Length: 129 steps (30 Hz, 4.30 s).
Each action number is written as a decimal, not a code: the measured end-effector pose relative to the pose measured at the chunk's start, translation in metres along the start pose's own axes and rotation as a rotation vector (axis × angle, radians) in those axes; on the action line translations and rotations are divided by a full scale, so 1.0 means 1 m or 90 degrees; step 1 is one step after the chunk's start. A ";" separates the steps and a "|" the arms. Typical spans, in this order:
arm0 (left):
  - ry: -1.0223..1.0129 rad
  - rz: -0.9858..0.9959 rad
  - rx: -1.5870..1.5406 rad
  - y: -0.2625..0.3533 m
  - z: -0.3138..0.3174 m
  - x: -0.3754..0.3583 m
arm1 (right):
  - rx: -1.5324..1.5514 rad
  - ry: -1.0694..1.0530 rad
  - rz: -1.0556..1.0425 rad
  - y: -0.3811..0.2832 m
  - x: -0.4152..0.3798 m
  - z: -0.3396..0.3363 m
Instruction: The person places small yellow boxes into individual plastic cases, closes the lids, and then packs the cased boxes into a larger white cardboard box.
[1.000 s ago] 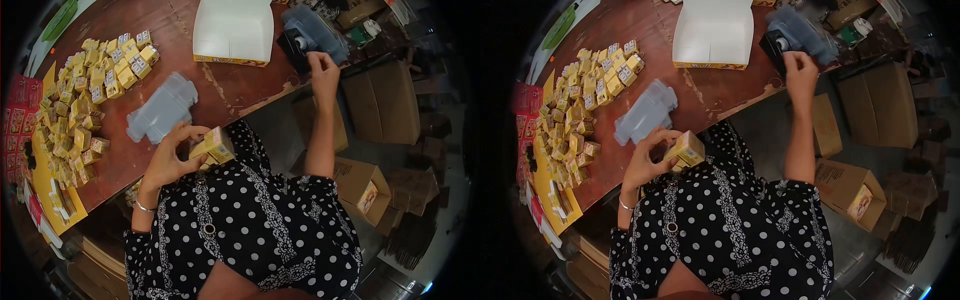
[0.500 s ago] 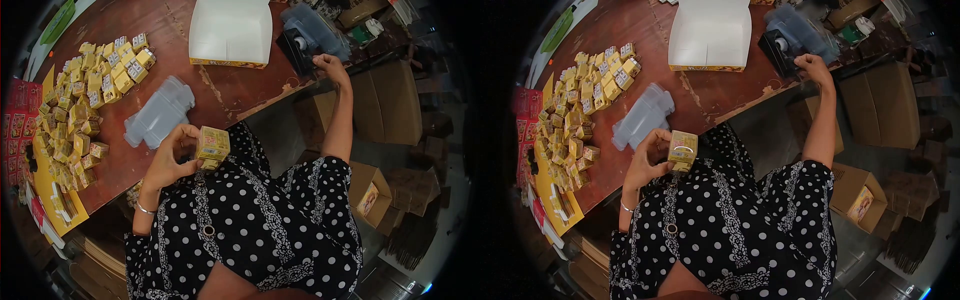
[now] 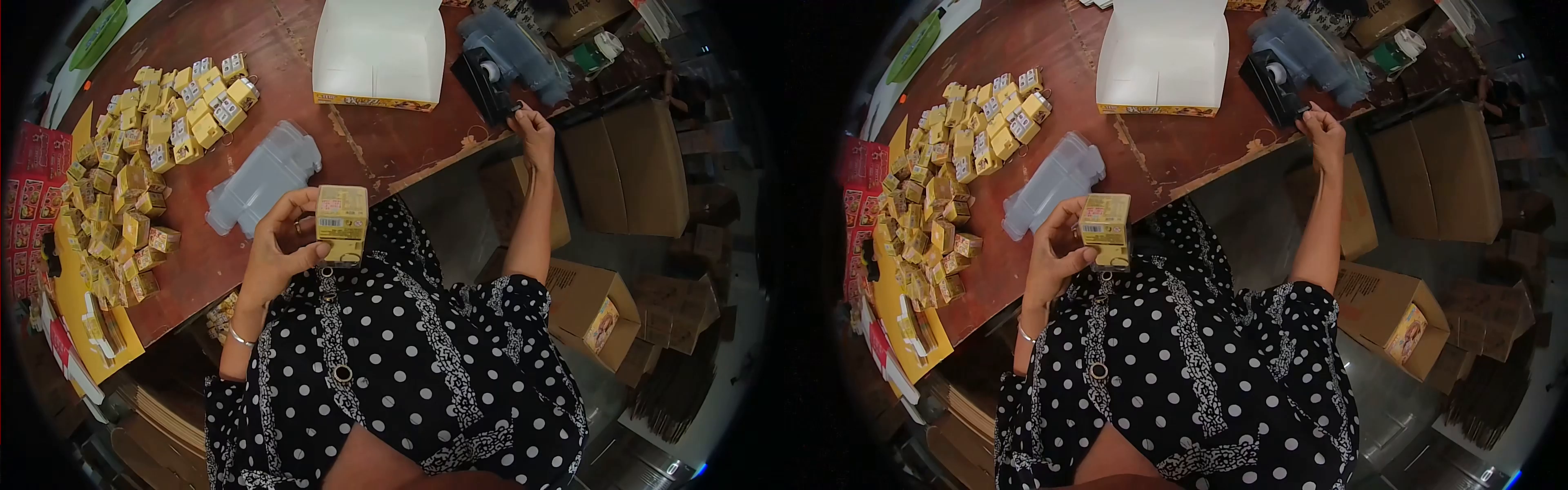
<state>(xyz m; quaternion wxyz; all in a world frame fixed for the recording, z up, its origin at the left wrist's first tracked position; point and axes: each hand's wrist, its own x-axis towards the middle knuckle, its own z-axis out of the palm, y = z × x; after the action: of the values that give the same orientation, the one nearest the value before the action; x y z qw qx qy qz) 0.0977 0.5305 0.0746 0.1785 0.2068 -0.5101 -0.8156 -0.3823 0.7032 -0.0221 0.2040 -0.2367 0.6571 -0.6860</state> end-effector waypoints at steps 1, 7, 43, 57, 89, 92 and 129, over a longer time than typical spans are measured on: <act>0.000 0.001 0.000 -0.001 0.000 0.000 | -0.012 0.027 -0.030 0.000 -0.002 0.003; 0.017 0.073 -0.094 -0.003 0.002 0.000 | -0.175 0.025 -0.126 -0.016 -0.010 0.013; 0.269 0.615 0.621 0.003 0.002 -0.008 | 0.110 -0.451 0.128 -0.149 -0.188 0.241; 0.192 0.167 0.121 0.004 0.013 -0.014 | -0.201 -0.459 -0.549 -0.112 -0.162 0.245; 0.161 0.154 0.598 0.028 -0.075 0.234 | -0.331 -0.221 -0.235 -0.029 0.089 0.297; 0.155 0.159 0.619 0.015 -0.081 0.264 | -0.310 -0.221 -0.222 -0.010 0.101 0.308; 0.591 0.129 0.723 0.094 -0.155 -0.081 | -0.231 -0.289 -0.127 -0.092 -0.120 0.218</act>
<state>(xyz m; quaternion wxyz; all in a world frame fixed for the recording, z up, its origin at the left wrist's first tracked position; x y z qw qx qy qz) 0.2548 0.4148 0.1111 0.3158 0.5427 -0.7422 -0.2342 -0.1532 0.6036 0.0683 0.2316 -0.4800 0.6802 -0.5033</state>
